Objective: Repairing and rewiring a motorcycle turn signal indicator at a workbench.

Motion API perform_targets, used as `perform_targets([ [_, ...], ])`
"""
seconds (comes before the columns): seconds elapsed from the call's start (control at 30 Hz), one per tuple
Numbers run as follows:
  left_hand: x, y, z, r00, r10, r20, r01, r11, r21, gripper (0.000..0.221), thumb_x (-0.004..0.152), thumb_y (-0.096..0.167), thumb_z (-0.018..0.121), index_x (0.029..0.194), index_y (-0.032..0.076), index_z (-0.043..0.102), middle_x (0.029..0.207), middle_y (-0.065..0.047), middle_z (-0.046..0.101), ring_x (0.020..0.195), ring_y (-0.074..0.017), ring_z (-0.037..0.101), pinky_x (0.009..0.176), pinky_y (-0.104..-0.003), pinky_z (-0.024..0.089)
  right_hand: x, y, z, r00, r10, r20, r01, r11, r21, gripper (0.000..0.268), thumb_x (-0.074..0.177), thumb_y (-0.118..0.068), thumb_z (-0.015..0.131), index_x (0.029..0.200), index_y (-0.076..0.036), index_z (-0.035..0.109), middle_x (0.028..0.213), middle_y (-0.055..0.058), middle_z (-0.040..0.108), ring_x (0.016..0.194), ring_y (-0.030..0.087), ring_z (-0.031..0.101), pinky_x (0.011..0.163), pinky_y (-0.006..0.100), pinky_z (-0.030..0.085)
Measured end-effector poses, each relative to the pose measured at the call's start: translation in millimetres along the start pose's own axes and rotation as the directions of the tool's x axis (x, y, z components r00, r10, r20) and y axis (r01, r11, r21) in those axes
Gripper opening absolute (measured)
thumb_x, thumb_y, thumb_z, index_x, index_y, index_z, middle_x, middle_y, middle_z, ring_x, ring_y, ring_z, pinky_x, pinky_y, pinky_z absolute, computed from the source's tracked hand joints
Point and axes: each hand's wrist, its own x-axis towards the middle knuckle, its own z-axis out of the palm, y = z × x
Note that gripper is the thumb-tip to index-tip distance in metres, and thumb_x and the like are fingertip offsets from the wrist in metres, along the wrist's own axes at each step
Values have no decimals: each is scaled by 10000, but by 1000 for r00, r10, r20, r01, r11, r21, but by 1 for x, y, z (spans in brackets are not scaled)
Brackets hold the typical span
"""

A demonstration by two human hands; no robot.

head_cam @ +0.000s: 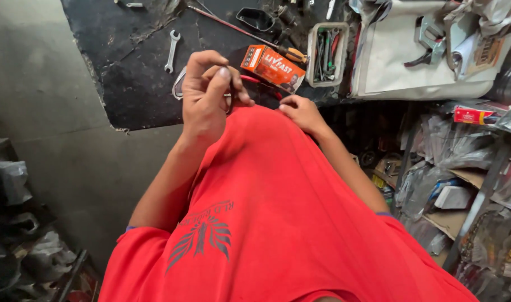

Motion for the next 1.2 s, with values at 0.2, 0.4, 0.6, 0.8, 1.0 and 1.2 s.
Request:
perform_targets([
  [0.2, -7, -4, -10, 999, -26, -38, 25, 1000, -14, 127, 1135, 64, 492, 1252, 108, 472, 990, -113, 653, 848, -200, 720, 801, -394, 660, 63, 24, 48, 993, -49, -107, -15, 851, -525, 539, 854, -546, 695, 1082, -60, 738, 936, 173, 744, 879, 370, 718, 761, 462, 562],
  [0.4, -11, -9, -11, 999, 34, 27, -39, 973, 228, 110, 1158, 101, 498, 1255, 122, 453, 1033, -146, 732, 915, -224, 758, 759, -288, 591, 73, 54, 67, 944, -189, -272, -91, 642, -762, 552, 964, -619, 626, 933, -84, 756, 792, 151, 729, 730, 367, 714, 653, 493, 576],
  [0.6, -4, -12, -12, 994, -104, 18, 99, 979, 176, 137, 1141, 108, 518, 1273, 114, 480, 993, -102, 697, 777, -142, 683, 664, -267, 572, 69, 66, 59, 855, -413, -314, 96, 721, -686, 403, 943, -470, 649, 910, -83, 757, 776, 158, 722, 685, 382, 698, 605, 505, 561],
  [0.8, 10, -18, -13, 979, -203, -32, 203, 934, 295, 226, 1120, 48, 514, 1302, -15, 633, 1023, -76, 701, 750, -74, 554, 655, -218, 447, 27, -2, -40, 1000, 6, -23, -15, 916, -400, 244, 814, -306, 757, 822, -66, 803, 791, 176, 752, 696, 308, 699, 660, 428, 560],
  [1.0, 22, -35, 4, 981, -170, -95, 194, 867, 459, 223, 1103, 84, 522, 1301, 0, 585, 869, -34, 669, 626, -17, 477, 543, -184, 386, 105, -11, -134, 827, -179, -533, 161, 984, -81, 166, 896, -193, 697, 902, -64, 800, 808, 77, 775, 715, 174, 729, 677, 332, 573],
  [1.2, 29, -35, 24, 954, -214, -211, 298, 767, 569, 242, 1068, 85, 538, 1251, -12, 662, 870, -26, 715, 638, -21, 481, 566, -190, 423, 253, 47, -157, 738, -260, -623, 26, 933, -358, 241, 835, -259, 780, 967, -58, 770, 962, 194, 747, 913, 412, 716, 785, 503, 555],
])
